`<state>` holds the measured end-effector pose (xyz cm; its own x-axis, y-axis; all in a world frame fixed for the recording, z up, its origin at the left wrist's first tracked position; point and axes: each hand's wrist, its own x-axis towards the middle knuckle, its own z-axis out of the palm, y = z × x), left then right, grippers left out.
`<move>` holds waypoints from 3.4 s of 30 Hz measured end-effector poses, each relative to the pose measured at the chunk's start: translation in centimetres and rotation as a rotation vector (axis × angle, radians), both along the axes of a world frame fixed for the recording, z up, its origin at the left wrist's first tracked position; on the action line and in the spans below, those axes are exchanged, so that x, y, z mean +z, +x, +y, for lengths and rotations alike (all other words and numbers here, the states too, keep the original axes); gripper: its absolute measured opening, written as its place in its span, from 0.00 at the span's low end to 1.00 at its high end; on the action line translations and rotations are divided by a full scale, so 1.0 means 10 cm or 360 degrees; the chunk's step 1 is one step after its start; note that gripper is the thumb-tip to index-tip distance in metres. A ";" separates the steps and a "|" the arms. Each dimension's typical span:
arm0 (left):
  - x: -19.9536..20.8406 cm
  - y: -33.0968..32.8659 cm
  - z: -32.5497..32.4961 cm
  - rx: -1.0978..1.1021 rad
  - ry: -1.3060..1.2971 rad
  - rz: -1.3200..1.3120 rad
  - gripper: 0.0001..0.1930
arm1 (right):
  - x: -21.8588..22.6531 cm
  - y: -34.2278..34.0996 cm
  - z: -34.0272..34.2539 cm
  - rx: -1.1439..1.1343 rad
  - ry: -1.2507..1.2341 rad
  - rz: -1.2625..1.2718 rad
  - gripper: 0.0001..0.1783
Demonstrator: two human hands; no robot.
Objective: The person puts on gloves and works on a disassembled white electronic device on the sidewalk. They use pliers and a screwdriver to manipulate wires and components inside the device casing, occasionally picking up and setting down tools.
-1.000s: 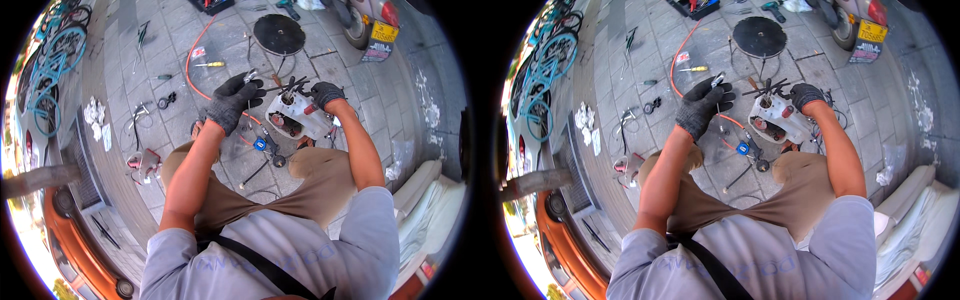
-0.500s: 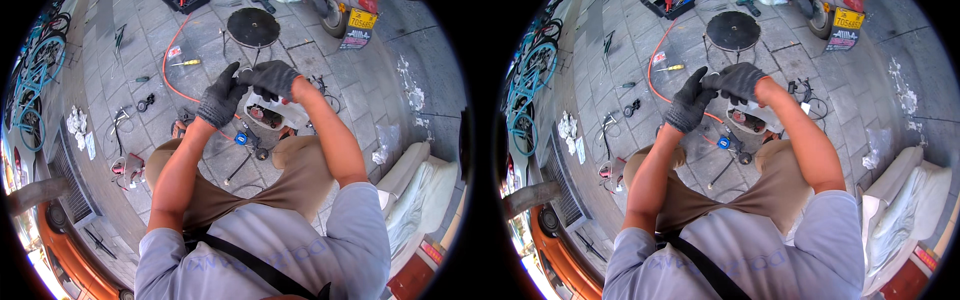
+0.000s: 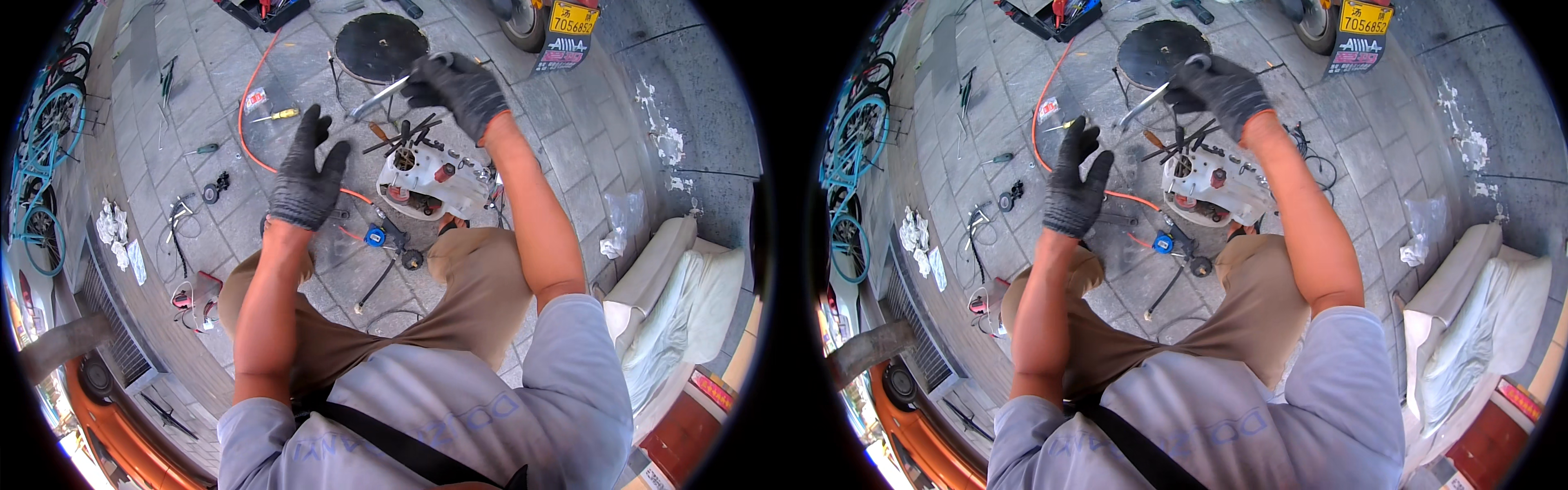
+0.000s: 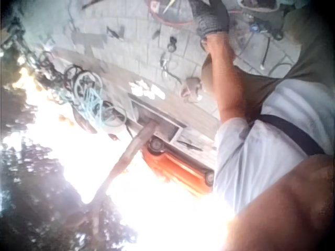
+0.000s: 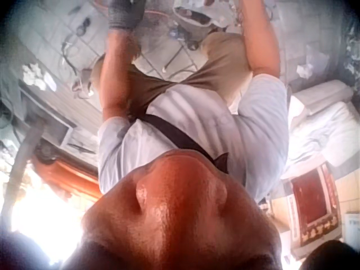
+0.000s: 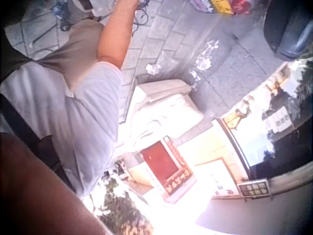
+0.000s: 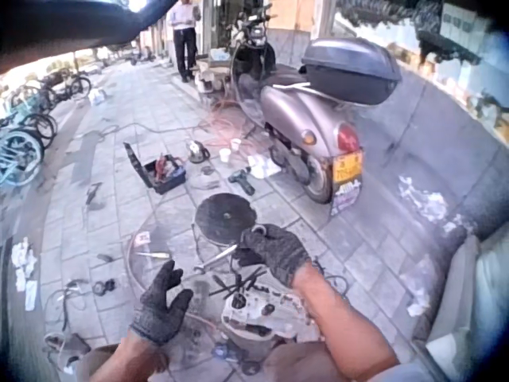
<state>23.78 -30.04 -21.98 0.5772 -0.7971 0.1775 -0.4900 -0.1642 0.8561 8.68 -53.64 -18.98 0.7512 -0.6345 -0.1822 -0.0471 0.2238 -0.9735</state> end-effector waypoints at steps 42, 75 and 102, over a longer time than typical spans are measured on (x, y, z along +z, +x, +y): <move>-0.04 0.07 0.19 -0.0682 0.1079 -0.0358 0.26 | -1.40 0.23 -0.65 0.0568 -0.1046 0.1115 0.29; -0.18 -0.20 0.97 -0.0937 0.1184 -0.0285 0.22 | -0.58 0.11 -0.08 -0.0703 -0.1578 0.0701 0.20; -0.07 0.29 1.90 -0.0678 0.1216 -0.0296 0.24 | -2.88 1.74 1.78 0.1010 -0.1332 0.1483 0.29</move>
<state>26.73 -11.03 -22.72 0.2199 -0.8763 -0.4286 -0.7598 -0.4294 0.4882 26.08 -35.80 -47.80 0.7611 -0.4039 -0.5076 -0.6137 -0.7018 -0.3617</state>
